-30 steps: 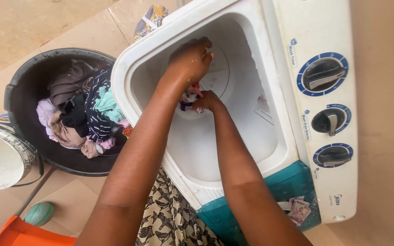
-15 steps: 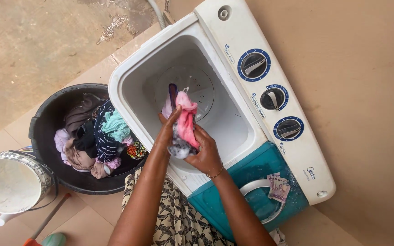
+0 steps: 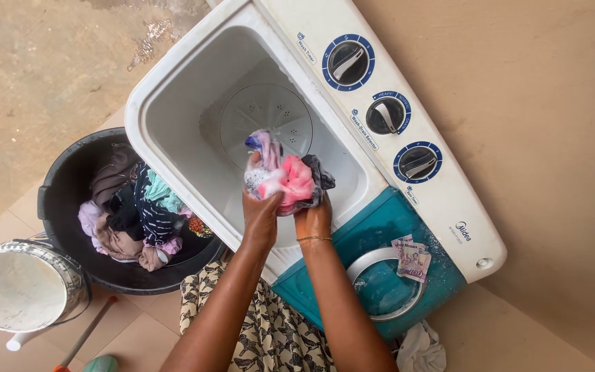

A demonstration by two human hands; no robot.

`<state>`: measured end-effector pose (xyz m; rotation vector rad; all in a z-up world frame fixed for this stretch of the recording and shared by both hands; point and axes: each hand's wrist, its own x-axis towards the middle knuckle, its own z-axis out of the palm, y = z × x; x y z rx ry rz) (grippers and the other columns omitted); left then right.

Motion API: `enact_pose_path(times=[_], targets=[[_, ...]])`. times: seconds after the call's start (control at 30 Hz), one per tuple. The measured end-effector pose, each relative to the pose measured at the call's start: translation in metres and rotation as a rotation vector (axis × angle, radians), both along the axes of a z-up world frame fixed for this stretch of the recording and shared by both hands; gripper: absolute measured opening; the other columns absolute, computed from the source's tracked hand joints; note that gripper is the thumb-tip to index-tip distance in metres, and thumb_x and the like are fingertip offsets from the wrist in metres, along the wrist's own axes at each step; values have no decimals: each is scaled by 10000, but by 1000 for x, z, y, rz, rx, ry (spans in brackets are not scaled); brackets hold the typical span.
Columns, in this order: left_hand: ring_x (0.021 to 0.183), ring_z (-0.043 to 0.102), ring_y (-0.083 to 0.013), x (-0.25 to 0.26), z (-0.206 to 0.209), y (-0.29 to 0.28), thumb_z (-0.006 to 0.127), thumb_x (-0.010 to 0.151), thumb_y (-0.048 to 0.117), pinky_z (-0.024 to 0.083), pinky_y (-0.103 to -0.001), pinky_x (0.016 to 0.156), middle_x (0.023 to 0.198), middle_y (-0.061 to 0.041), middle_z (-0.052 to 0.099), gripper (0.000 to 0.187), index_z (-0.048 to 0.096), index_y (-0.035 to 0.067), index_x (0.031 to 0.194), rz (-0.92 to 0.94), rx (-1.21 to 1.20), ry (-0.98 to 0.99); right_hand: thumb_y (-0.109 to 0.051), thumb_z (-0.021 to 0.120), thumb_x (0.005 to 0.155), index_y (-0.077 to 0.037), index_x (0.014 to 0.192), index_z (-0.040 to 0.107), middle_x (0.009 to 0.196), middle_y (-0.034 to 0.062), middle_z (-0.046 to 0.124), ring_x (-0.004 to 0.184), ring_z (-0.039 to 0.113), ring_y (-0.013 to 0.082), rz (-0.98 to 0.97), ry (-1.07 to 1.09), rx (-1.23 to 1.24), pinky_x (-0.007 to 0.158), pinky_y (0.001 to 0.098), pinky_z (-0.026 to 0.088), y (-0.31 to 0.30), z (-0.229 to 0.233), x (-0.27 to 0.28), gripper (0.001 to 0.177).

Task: Wash clothes by hand in a small portable washing machine and a bucket.

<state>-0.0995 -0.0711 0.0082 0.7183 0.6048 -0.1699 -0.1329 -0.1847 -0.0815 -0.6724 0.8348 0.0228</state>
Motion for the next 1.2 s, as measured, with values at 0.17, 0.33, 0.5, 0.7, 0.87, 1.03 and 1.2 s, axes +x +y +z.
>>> enact_pose_path(times=[0.17,0.33,0.5,0.7,0.87,1.03,1.2], targets=[[1442,456,-338,-20,-12,-11,703,691,-113,358,-452,1202,1551,-176,475,925,380,55,1541,-212,767,-211,-394,626,972,-9,1443,500,1394,158,589,1239,599,302,-63,-117,294,1078,446,480,14,52,19,622],[1414,408,-391,-23,13,1,757,791,109,348,-467,1192,1484,-185,502,793,435,92,1516,-608,1025,-172,-339,699,912,-31,1443,507,1342,132,613,1221,613,268,198,-39,237,1068,427,486,5,52,4,643],[1500,147,-519,-13,7,26,708,741,427,-59,-594,1194,1575,-312,265,827,487,63,1450,-814,1222,-596,-199,744,941,-38,1404,536,1230,104,654,1086,657,227,413,23,276,920,360,538,-4,-18,-32,533],[1460,429,-317,27,8,47,444,925,680,273,-534,1267,1512,-162,450,697,715,140,1272,-800,514,-250,-458,556,1038,-131,1403,485,1162,131,670,873,663,269,370,-80,695,462,317,508,16,37,-11,495],[1515,328,-381,53,-25,63,558,979,724,234,-610,1295,1631,-217,380,669,680,89,1148,-571,79,-245,-507,572,972,-58,1467,467,1218,179,625,997,635,311,286,-216,889,503,318,508,66,131,-6,677],[1595,217,-419,57,9,36,530,865,845,180,-617,1276,1698,-159,301,791,728,117,1103,-271,-651,-550,-630,585,979,33,1423,478,1263,241,579,1123,613,362,108,-349,1224,630,384,589,112,177,15,805],[1343,424,-411,23,101,28,822,696,436,210,-640,1205,1528,-171,455,1085,404,148,1655,-100,-665,-415,-592,523,1081,64,1588,403,1266,260,570,1172,600,389,-37,-379,1392,724,439,618,131,177,25,838]])
